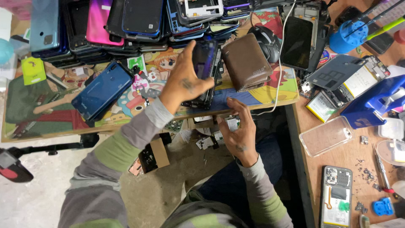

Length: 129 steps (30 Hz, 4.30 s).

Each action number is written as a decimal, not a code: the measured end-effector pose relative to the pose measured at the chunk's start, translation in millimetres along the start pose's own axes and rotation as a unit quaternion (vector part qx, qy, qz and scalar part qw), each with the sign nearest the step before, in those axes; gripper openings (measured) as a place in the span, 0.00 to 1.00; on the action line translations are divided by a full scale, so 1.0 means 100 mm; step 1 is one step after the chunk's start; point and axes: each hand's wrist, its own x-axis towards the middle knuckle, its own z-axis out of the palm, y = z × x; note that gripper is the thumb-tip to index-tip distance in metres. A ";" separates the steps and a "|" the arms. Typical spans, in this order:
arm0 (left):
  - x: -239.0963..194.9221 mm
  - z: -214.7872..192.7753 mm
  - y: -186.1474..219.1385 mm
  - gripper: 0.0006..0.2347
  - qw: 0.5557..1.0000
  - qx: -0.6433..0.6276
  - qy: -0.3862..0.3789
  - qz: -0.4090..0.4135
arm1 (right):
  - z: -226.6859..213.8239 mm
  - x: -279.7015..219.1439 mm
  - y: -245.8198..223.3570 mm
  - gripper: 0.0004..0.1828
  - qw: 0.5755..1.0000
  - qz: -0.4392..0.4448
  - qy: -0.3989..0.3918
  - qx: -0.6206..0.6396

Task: The person sorts through a large pile of disassembled mobile phones and parts on a cluttered workbench. They pick up, inspect, and stack various phone bodies and screens, occasionally moving items aside to access others. The person also handles a small plastic bag and a phone case during the sorting process.

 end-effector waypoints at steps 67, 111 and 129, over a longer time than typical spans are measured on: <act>-0.35 -0.20 0.13 0.53 0.995 -0.044 0.079 0.042 | 0.35 0.12 -0.26 0.48 0.852 0.113 -0.129 0.495; 0.83 -0.44 0.43 0.33 0.914 0.176 0.174 0.322 | -0.39 2.42 0.20 0.49 0.950 -0.248 -0.054 -0.181; 0.81 -0.64 0.24 0.25 0.954 0.080 0.153 0.247 | -0.20 3.00 0.45 0.26 0.980 -0.162 -0.095 0.063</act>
